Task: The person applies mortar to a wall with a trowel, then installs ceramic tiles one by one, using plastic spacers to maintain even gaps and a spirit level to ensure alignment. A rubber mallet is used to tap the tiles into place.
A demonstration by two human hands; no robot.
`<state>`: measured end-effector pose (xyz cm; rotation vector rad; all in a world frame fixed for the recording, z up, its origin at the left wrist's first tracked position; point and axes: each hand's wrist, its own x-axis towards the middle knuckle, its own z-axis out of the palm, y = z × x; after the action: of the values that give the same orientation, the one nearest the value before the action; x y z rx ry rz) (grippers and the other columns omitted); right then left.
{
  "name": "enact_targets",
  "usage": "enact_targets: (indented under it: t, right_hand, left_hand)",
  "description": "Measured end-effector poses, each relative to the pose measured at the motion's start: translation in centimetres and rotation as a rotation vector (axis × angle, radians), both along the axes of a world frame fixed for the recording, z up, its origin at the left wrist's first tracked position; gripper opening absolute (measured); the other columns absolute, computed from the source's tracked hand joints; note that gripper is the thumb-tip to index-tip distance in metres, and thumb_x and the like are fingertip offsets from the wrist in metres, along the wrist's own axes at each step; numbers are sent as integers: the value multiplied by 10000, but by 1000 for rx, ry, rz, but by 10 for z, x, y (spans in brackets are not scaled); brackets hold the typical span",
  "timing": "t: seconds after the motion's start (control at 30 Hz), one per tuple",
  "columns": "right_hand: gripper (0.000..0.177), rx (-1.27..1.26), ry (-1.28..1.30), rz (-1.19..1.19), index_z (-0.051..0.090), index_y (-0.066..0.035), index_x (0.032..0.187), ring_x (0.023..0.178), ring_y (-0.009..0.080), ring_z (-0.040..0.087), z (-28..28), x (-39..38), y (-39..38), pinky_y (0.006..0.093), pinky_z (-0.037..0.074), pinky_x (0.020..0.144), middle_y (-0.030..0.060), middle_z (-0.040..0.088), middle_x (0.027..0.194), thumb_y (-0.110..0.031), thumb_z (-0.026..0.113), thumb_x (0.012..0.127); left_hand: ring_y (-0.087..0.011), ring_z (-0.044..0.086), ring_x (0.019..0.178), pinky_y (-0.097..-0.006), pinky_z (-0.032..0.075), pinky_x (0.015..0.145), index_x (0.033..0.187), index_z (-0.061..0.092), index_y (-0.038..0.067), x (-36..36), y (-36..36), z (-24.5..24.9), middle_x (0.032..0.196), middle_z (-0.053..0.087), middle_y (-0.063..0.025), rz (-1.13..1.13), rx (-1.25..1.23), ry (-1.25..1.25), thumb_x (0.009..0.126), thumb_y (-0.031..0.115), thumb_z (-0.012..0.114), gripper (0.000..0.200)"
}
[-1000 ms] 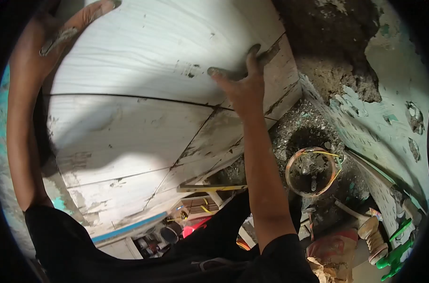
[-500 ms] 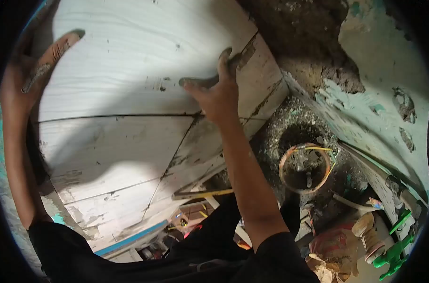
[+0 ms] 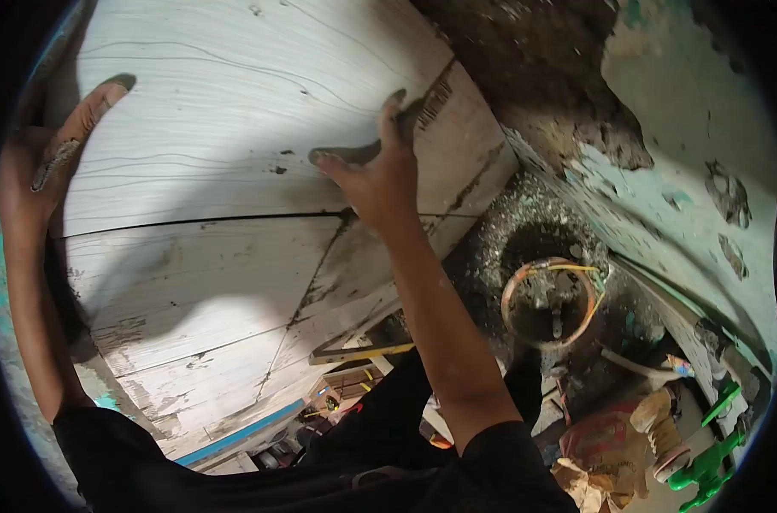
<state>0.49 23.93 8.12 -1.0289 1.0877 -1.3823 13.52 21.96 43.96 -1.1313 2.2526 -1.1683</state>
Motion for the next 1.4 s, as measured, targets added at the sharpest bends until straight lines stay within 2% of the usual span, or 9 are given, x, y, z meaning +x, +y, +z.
enact_targets:
  t: [0.4, 0.5, 0.6, 0.77, 0.83, 0.9, 1.03, 1.2, 1.4]
  right_hand:
    - [1016, 21, -12, -7, 195, 110, 1359, 1322, 410, 217, 2, 0, 1, 423, 229, 1083, 333, 206, 1392, -359, 775, 670]
    - [1025, 22, -34, 101, 141, 126, 1360, 1344, 449, 59, 2, -3, -1, 425, 215, 1088, 382, 52, 1399, -320, 768, 683]
    - [1013, 13, 49, 5, 165, 100, 1372, 1318, 392, 240, 1, -1, -1, 399, 297, 1046, 345, 228, 1373, -290, 782, 670]
    - [620, 3, -458, 72, 503, 40, 1148, 911, 249, 578, -5, 2, -4, 342, 457, 847, 126, 599, 1024, -123, 785, 621]
    - [910, -16, -219, 43, 295, 44, 1358, 1208, 319, 434, -11, 4, -6, 363, 351, 1002, 251, 450, 1284, -226, 780, 637]
    - [978, 58, -82, 30, 206, 22, 1393, 1292, 336, 303, -1, 3, -2, 363, 284, 1046, 275, 306, 1372, -269, 771, 651]
    - [1008, 18, -19, 19, 163, -14, 1418, 1353, 361, 170, 0, -1, -1, 378, 217, 1082, 281, 158, 1443, -309, 765, 665]
    - [964, 39, 56, -34, 180, -6, 1413, 1350, 309, 211, 6, -1, 2, 334, 220, 1072, 263, 186, 1445, -281, 748, 684]
    - [939, 44, 79, -29, 190, -4, 1410, 1347, 307, 220, 8, 0, 3, 340, 216, 1079, 255, 199, 1444, -259, 733, 688]
  left_hand:
    - [-323, 604, 915, -325, 458, 797, 858, 630, -50, -8, 4, -3, 1093, 577, -244, 338, -105, 103, 650, 54, 695, 242]
    - [-238, 609, 838, -291, 469, 765, 1031, 587, -66, -37, 7, -18, 1002, 605, -204, 247, -152, 137, 703, 123, 733, 406]
    - [-168, 596, 821, -264, 467, 787, 1213, 501, -70, -60, 6, -37, 948, 630, -171, 249, -159, 138, 725, 206, 755, 616]
    - [-197, 512, 1147, -343, 423, 962, 1237, 512, 10, -70, 12, -38, 1229, 539, -168, 266, 40, 322, 754, 177, 708, 547]
    - [-134, 434, 769, -289, 361, 671, 1199, 531, -31, -82, 14, -39, 845, 502, -109, 94, 12, 225, 736, 244, 729, 574]
    - [-72, 357, 390, -235, 299, 380, 1162, 551, -72, -87, 11, -41, 462, 464, -50, -21, -2, 155, 718, 311, 751, 620]
    - [-75, 329, 373, -246, 285, 364, 1142, 592, -11, -74, 8, -35, 425, 443, -43, -56, 6, 213, 688, 378, 751, 618]
    - [-80, 321, 353, -253, 278, 354, 1140, 607, 28, -76, 9, -36, 409, 461, -31, 16, -76, 73, 684, 397, 746, 603]
    - [-85, 349, 345, -264, 310, 353, 1145, 609, 47, -89, 12, -36, 449, 537, -49, 239, -39, 284, 675, 439, 735, 625]
